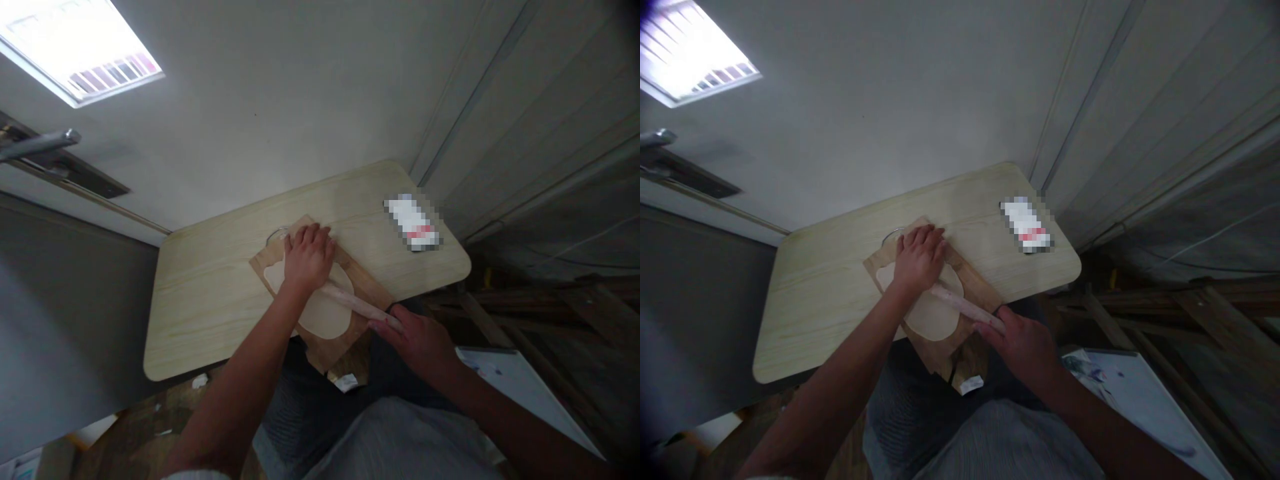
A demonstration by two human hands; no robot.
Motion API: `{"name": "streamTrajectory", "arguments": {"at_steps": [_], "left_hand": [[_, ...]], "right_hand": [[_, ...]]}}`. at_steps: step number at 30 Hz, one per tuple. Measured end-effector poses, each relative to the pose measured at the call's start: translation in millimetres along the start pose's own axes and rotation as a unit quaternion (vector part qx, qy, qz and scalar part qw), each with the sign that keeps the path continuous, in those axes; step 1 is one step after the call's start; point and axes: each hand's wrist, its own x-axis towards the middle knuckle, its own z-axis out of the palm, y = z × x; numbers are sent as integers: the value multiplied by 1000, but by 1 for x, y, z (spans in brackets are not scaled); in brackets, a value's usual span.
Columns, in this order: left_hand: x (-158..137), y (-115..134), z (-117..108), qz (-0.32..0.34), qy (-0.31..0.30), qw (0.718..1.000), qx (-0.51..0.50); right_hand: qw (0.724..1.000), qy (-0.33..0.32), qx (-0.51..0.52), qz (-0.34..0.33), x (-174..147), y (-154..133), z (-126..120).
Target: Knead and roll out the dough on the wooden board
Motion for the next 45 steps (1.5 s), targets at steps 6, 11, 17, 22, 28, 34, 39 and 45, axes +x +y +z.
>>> {"name": "streamTrajectory", "arguments": {"at_steps": [6,11,17,22,28,34,39,45], "left_hand": [[13,3,6,14,36,999,-25],[22,4,10,11,79,995,-63],[19,-8,4,15,153,973,-170],[-9,-18,3,22,114,985,-131],[-23,-15,2,21,16,999,-25],[-11,-8,-1,39,-20,999,-12],[-5,-5,0,45,-11,999,-15],[-1,-3,4,38,1,999,-17]], "right_hand": [[1000,-8,1,1,6,3,-7],[1000,14,6,-7,10,2,-12],[998,25,47,-36,11,4,-12],[995,29,80,-46,6,7,-7],[995,29,85,-42,-3,2,-2],[997,44,57,-25,-4,5,-3],[998,46,32,-24,-2,8,-1],[999,49,0,-17,0,7,-5]]}}
